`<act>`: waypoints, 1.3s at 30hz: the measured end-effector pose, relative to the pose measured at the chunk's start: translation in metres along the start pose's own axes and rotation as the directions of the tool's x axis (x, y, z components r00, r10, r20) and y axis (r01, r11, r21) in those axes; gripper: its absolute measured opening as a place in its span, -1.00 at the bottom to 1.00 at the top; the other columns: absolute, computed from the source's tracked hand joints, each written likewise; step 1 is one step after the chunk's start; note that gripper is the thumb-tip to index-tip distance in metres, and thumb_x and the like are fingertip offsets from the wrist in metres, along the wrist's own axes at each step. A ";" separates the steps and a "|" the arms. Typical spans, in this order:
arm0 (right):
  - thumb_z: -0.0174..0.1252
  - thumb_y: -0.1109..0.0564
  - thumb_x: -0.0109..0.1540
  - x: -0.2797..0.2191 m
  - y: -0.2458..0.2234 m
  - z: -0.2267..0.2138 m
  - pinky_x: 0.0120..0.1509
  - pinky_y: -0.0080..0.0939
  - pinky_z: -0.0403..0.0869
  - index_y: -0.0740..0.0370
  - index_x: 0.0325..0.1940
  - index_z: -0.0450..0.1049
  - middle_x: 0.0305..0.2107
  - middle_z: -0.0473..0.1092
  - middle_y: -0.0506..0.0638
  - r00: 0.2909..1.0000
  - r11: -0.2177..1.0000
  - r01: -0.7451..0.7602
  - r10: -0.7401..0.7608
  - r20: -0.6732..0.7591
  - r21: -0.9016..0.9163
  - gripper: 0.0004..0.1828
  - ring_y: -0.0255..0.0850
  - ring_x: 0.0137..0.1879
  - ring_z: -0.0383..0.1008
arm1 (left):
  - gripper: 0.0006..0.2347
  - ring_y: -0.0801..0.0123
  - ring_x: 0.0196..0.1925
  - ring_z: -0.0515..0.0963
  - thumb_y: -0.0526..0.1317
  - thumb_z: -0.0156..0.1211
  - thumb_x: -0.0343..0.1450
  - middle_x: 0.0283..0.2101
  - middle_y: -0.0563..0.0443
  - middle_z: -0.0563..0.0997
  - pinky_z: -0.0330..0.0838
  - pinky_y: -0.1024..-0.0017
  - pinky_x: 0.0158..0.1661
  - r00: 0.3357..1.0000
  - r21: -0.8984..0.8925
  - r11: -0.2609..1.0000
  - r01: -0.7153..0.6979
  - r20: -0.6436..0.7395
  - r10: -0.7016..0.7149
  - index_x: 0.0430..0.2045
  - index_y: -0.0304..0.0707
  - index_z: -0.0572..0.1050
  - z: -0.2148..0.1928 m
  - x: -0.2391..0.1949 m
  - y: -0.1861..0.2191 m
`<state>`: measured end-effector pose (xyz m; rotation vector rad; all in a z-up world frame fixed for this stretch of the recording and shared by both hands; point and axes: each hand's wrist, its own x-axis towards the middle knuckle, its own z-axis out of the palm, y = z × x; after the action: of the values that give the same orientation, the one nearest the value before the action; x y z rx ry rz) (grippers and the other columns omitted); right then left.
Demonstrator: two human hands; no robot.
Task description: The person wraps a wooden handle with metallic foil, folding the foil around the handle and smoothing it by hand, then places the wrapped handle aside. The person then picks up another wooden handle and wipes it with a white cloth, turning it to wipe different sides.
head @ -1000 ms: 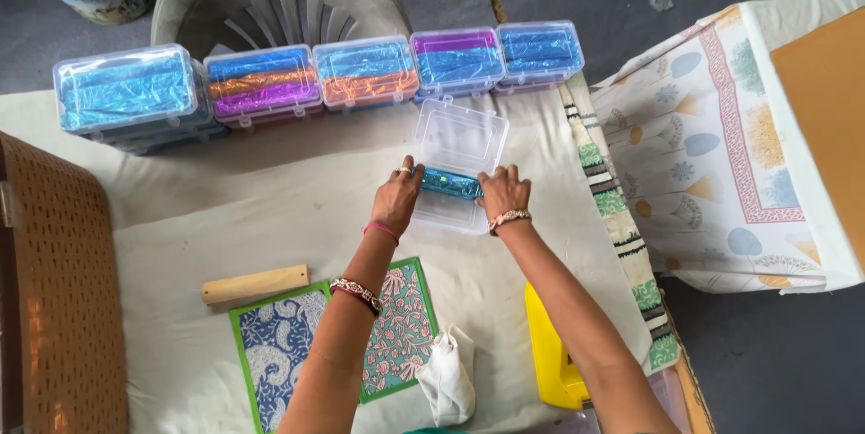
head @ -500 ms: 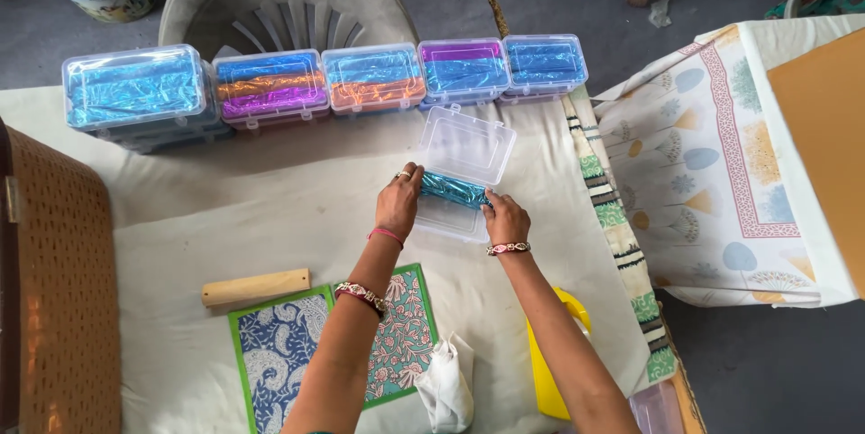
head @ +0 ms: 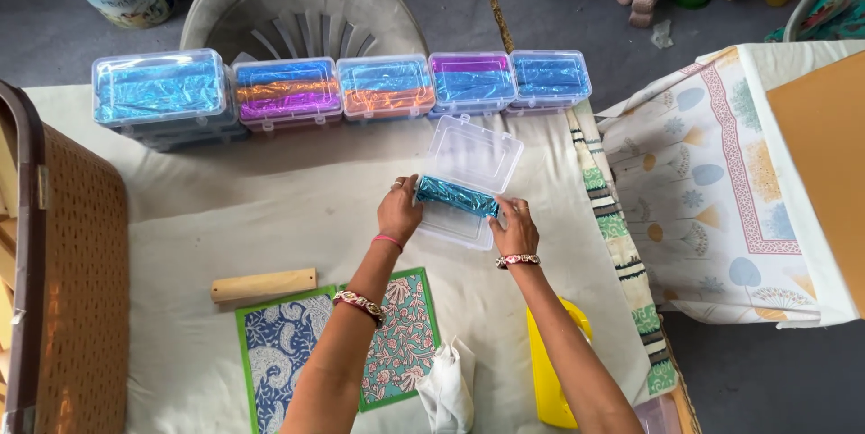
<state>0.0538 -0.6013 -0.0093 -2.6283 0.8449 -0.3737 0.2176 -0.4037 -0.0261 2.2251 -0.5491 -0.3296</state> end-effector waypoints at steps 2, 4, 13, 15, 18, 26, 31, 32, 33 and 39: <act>0.47 0.06 0.04 0.001 -0.005 0.001 -0.04 -0.01 0.52 -0.09 0.06 0.57 -0.01 0.44 -0.05 0.997 0.997 -0.070 0.071 0.026 -0.026 -0.50 -0.06 -0.03 0.53 | -0.62 0.06 0.04 0.57 -0.37 0.27 0.29 0.04 -0.02 0.56 0.53 0.14 -0.07 0.999 0.073 0.997 0.005 -0.037 -0.003 0.02 -0.15 0.49 0.017 0.000 -0.005; 0.47 0.06 0.05 0.007 -0.011 0.003 -0.02 -0.02 0.52 -0.10 -0.01 0.60 -0.01 0.45 -0.09 0.989 0.989 -0.136 0.139 0.043 -0.051 -0.57 -0.08 -0.05 0.54 | -0.70 0.05 0.05 0.56 -0.41 0.21 0.33 0.05 0.00 0.57 0.54 0.14 -0.06 0.997 0.145 0.989 0.009 -0.079 0.003 -0.07 -0.14 0.54 0.023 0.005 -0.004; 0.46 0.12 0.06 0.002 -0.010 0.006 -0.04 -0.02 0.52 -0.04 -0.01 0.55 -0.05 0.44 -0.10 0.991 0.991 -0.131 0.132 0.026 -0.010 -0.57 -0.12 -0.02 0.53 | -0.51 -0.07 0.08 0.49 -0.36 0.32 0.25 0.11 -0.21 0.44 0.49 0.12 -0.06 0.996 -0.054 0.998 0.040 -0.076 -0.044 0.12 -0.34 0.40 -0.021 -0.020 0.015; 0.49 0.18 -0.04 -0.004 0.006 0.020 -0.01 -0.01 0.50 0.13 0.17 0.45 -0.08 0.39 0.04 0.985 0.988 0.026 0.001 -0.175 0.152 -0.30 -0.04 -0.09 0.47 | -0.54 0.05 0.08 0.55 -0.35 0.27 0.35 0.15 -0.22 0.42 0.56 0.24 -0.06 0.990 -0.375 0.927 -0.034 -0.141 -0.021 0.18 -0.36 0.36 -0.052 -0.055 0.014; 0.37 0.24 0.08 -0.044 -0.014 0.001 -0.12 -0.08 0.49 0.16 0.14 0.49 -0.09 0.42 0.04 0.977 0.948 -0.008 0.075 -0.201 0.318 -0.47 -0.09 -0.07 0.48 | -0.67 0.32 -0.06 0.64 -0.29 0.20 0.44 -0.02 -0.12 0.57 0.64 0.39 -0.11 0.974 -0.514 0.857 0.049 -0.166 -0.155 0.12 -0.33 0.46 -0.091 -0.143 -0.027; 0.35 0.18 0.15 -0.148 -0.147 0.034 -0.03 -0.10 0.56 0.12 -0.22 0.60 -0.18 0.53 -0.04 0.923 0.861 0.273 -0.360 0.134 0.430 -0.87 -0.11 -0.03 0.55 | -0.64 0.44 -0.62 0.43 -0.13 0.14 0.56 -0.64 -0.05 0.51 0.32 0.43 -0.55 0.702 -0.594 0.626 0.506 -0.138 -0.698 -0.52 -0.56 0.55 -0.154 -0.365 -0.113; 0.35 0.15 0.15 -0.152 -0.241 0.065 0.11 -0.04 0.53 0.12 -0.03 0.56 -0.07 0.51 -0.01 0.796 0.784 0.466 -0.574 0.193 0.409 -0.70 -0.04 0.10 0.50 | -0.74 0.52 -0.54 0.56 -0.15 0.12 0.50 -0.56 -0.02 0.61 0.46 0.51 -0.49 0.654 -0.715 0.595 0.367 -0.257 -0.712 -0.38 -0.44 0.61 -0.154 -0.409 -0.148; 0.36 0.14 0.11 -0.151 -0.256 0.074 0.15 0.00 0.51 0.11 0.02 0.54 -0.03 0.50 -0.01 0.772 0.768 0.525 -0.611 0.175 0.366 -0.61 -0.03 0.14 0.49 | -0.76 0.50 -0.52 0.57 -0.17 0.13 0.50 -0.53 -0.03 0.63 0.48 0.51 -0.47 0.691 -0.737 0.588 0.334 -0.233 -0.685 -0.34 -0.45 0.61 -0.156 -0.413 -0.150; 0.37 0.14 0.06 -0.151 -0.270 0.083 0.18 0.03 0.48 0.11 0.07 0.52 0.02 0.49 0.00 0.741 0.745 0.584 -0.652 0.163 0.322 -0.52 -0.01 0.17 0.47 | -0.78 0.49 -0.51 0.58 -0.19 0.14 0.49 -0.50 -0.03 0.65 0.49 0.50 -0.44 0.722 -0.761 0.573 0.303 -0.210 -0.660 -0.31 -0.45 0.61 -0.156 -0.420 -0.152; 0.38 0.03 0.06 -0.133 -0.308 0.117 0.20 0.07 0.46 0.11 0.26 0.44 0.10 0.47 0.02 0.652 0.691 0.709 -0.718 0.242 0.143 -0.33 0.00 0.21 0.45 | -0.81 0.41 -0.47 0.68 -0.24 0.13 0.46 -0.47 -0.06 0.68 0.52 0.47 -0.40 0.727 -0.631 0.647 0.429 -0.184 -0.661 -0.25 -0.44 0.60 -0.198 -0.466 -0.156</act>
<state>0.1469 -0.2587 -0.0083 -2.7784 -0.3430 -0.1817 -0.0656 0.0429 0.0083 1.7478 0.4572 -0.2813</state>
